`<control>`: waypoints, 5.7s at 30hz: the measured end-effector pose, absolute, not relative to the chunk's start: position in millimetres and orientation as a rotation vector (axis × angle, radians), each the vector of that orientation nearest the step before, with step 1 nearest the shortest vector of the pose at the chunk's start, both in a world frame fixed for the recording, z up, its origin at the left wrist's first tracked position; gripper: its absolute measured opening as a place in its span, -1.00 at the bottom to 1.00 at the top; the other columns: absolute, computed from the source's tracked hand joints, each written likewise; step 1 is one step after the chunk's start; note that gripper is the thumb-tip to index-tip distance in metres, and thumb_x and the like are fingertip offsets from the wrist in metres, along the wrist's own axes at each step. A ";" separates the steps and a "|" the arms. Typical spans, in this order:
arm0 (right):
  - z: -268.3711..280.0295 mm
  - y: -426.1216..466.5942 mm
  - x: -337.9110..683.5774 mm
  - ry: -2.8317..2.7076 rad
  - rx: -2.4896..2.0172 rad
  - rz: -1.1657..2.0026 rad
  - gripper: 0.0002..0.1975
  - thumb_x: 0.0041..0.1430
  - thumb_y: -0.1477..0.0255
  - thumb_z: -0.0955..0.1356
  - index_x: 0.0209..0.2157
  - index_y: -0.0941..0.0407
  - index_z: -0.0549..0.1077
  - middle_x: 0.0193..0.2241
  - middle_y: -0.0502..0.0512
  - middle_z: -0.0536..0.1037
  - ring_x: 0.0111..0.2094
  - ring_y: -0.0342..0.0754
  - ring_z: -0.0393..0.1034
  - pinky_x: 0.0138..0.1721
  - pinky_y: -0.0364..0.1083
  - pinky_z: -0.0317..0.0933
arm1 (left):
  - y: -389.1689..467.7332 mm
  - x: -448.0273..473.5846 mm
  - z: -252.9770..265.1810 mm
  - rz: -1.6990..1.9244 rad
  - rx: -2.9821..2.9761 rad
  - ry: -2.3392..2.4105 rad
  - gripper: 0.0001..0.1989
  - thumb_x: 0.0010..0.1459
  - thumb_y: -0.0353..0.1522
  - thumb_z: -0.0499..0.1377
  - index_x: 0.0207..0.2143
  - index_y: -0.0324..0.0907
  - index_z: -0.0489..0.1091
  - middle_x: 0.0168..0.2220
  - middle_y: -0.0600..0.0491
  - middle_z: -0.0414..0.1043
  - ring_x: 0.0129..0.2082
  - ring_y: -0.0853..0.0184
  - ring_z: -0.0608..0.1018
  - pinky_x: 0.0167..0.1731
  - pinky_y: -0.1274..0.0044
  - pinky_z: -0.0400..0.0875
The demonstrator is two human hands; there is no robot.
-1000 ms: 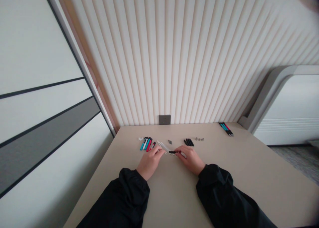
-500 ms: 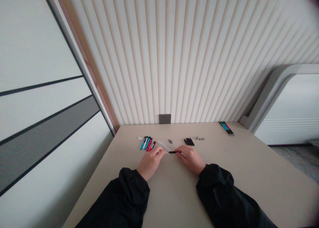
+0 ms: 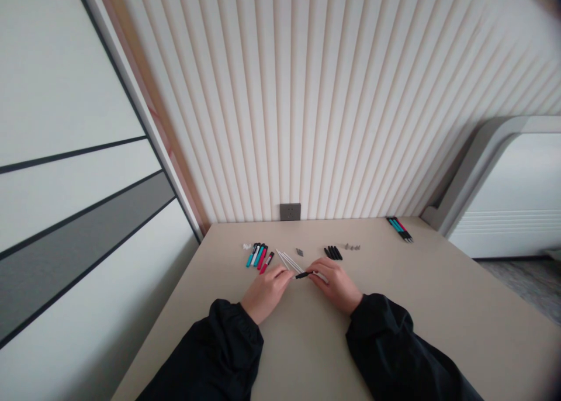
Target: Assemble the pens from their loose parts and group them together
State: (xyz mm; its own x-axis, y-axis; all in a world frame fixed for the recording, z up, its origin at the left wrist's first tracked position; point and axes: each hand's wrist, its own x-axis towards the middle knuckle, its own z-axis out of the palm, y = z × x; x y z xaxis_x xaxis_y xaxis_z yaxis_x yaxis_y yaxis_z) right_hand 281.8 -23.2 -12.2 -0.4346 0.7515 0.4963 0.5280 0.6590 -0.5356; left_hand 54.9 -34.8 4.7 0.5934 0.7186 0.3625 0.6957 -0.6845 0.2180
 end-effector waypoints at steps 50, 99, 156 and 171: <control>-11.5 -27.4 273.3 -1.971 -0.929 0.482 -0.78 0.31 0.39 0.23 -0.16 0.08 0.48 -0.26 0.16 0.47 -0.21 -0.02 0.38 -0.15 -0.03 0.32 | -36.5 52.9 6.6 0.640 2.874 1.420 -0.77 0.31 -0.36 -0.01 -0.27 -0.13 0.44 -0.45 0.07 0.38 -0.50 0.39 0.46 -0.52 0.59 0.27; -11.2 -24.6 275.4 -1.855 -1.183 0.553 -0.76 0.27 0.38 0.25 -0.24 0.11 0.55 -0.46 0.05 0.55 -0.46 -0.09 0.40 -0.39 -0.14 0.25 | -19.5 35.2 -1.1 1.119 2.373 1.692 -0.80 0.30 -0.42 -0.05 -0.15 -0.19 0.34 -0.22 -0.05 0.38 -0.24 0.25 0.48 -0.17 0.34 0.42; -2.0 -48.3 258.9 -2.136 -0.925 0.733 -0.76 0.25 0.33 0.28 -0.18 0.09 0.55 -0.40 0.08 0.56 -0.39 -0.09 0.40 -0.32 -0.13 0.25 | -12.5 36.2 -0.1 1.560 1.943 1.762 -0.76 0.27 -0.28 -0.01 -0.29 -0.16 0.41 -0.28 -0.03 0.51 -0.24 0.23 0.53 -0.18 0.41 0.39; -5.3 -42.8 260.7 -1.939 -1.049 0.699 -0.75 0.23 0.31 0.29 -0.18 0.11 0.54 -0.37 0.10 0.57 -0.40 -0.10 0.39 -0.33 -0.13 0.26 | -32.4 59.2 8.6 1.471 1.967 1.410 -0.77 0.29 -0.29 0.00 -0.28 -0.18 0.41 -0.30 -0.02 0.45 -0.25 0.28 0.50 -0.20 0.46 0.38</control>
State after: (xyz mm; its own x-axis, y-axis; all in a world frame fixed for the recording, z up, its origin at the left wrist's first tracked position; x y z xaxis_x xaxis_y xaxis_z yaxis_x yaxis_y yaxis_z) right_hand 260.7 -42.8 -5.3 -0.3311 0.8600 0.3883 0.4146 0.5022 -0.7589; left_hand 59.2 -32.4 8.6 -0.0106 0.8332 0.5529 0.5168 -0.4688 0.7164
